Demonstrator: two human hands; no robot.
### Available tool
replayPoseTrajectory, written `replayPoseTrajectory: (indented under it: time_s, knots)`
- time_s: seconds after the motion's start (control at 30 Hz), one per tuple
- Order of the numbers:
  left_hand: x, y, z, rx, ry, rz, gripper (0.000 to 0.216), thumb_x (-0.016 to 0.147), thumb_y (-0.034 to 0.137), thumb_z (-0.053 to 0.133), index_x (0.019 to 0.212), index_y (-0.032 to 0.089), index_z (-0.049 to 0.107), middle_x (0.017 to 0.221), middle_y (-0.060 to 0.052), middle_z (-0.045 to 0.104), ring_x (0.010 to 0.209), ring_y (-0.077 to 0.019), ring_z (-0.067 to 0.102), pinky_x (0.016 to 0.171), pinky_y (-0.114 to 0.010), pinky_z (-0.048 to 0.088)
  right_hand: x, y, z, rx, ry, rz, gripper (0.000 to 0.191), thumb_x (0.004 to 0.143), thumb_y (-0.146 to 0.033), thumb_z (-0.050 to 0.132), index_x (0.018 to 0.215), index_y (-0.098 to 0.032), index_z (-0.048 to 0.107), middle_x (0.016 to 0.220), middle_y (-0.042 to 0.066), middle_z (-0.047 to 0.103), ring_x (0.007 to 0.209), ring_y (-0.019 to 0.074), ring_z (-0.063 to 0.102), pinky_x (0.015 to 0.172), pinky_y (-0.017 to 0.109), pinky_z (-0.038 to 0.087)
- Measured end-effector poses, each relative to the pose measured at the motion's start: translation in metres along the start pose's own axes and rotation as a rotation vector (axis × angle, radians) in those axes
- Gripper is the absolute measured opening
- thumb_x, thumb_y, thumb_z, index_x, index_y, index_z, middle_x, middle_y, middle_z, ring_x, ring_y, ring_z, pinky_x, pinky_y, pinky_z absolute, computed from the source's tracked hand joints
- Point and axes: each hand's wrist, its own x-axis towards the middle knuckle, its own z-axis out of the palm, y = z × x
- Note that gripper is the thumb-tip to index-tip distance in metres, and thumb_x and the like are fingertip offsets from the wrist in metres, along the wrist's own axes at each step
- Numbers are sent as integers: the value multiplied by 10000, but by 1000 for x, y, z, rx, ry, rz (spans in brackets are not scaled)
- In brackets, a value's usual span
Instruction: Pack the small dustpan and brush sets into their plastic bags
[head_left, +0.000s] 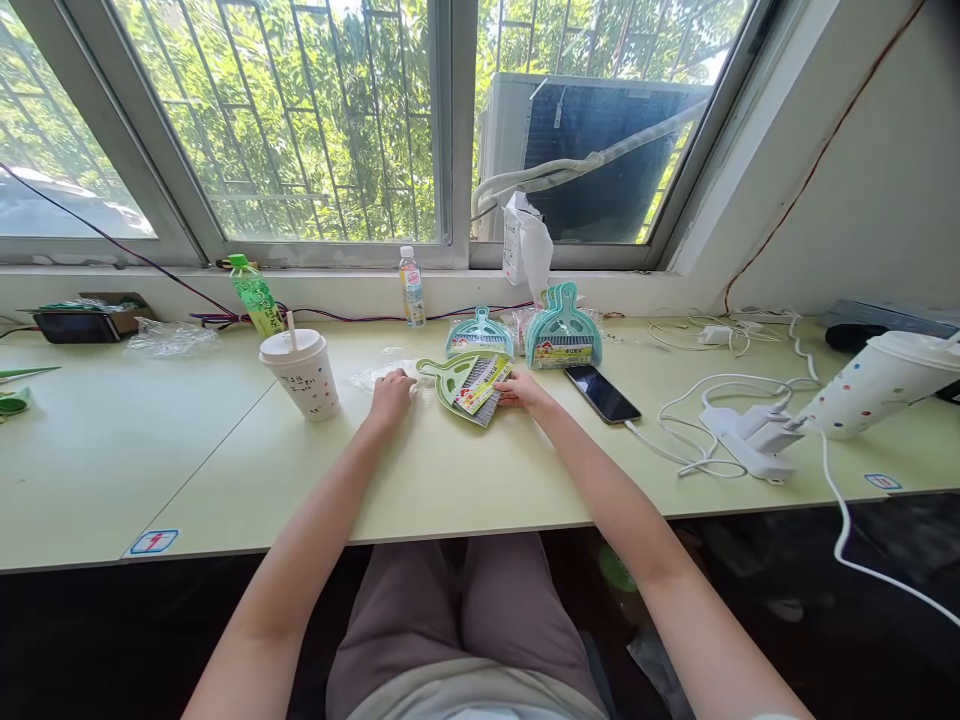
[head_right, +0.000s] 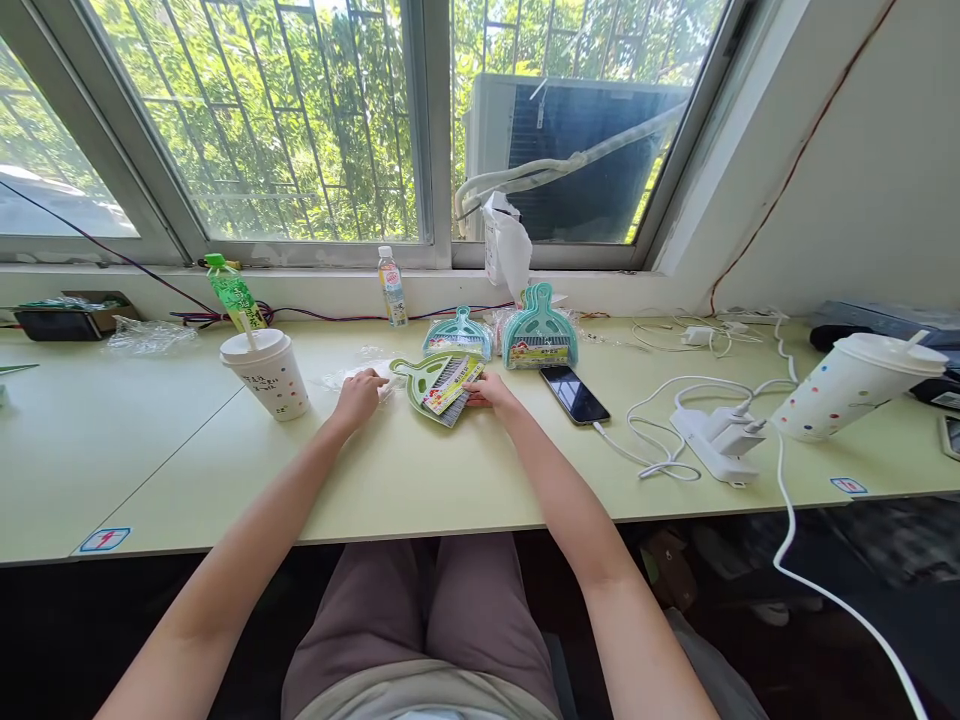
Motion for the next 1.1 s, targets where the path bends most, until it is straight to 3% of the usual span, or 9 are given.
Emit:
replayPoseTrajectory:
  time_s: [0.23,0.43,0.57,0.8,1.0,1.1]
  knots:
    - [4,-5,-2,-32,224,-61,474,775,7,397,1133,154,670,1109,-169,580,1055,-301,552,929,-442,405,-2,-5,-4,-45,24,26,196,761,-98,686,933,-138,600,772,59,708,642,143,669,671,282,590]
    - [3,1,6,-59,289,121,646,743,-52,344,1321,157,541,1171,-149,558,1054,-268,545,1018,-465,375,-5,-4,4,-76,-115,-47,291,736,-136,727,997,-148,598,823,58,724,634,149,677,627,270,590]
    - [4,4,9,-185,317,220,704,726,-76,318,1353,180,512,1172,-136,551,1083,-250,533,982,-438,433,-5,-1,10,-35,-142,-73,263,764,-138,704,1003,-149,594,758,41,714,632,149,684,600,252,590]
    - [1,16,1,-385,343,280,583,785,-48,293,1202,210,608,1156,-104,559,1150,-228,502,1003,-418,431,-4,4,17,99,6,-157,259,764,-148,730,968,-165,571,786,40,716,643,159,689,771,370,608]
    - [-12,34,-10,-673,427,260,581,869,73,367,1425,220,283,1098,-68,632,1074,-178,574,1012,-403,412,-3,8,22,144,-78,-216,291,751,-181,756,981,-163,579,819,50,724,678,173,703,791,387,606]
    - [-18,40,-16,-696,412,264,539,899,122,374,1416,237,273,1093,-57,662,1082,-180,587,1022,-408,400,-2,11,26,177,-107,-248,326,724,-201,782,982,-159,586,837,56,726,693,180,707,794,389,605]
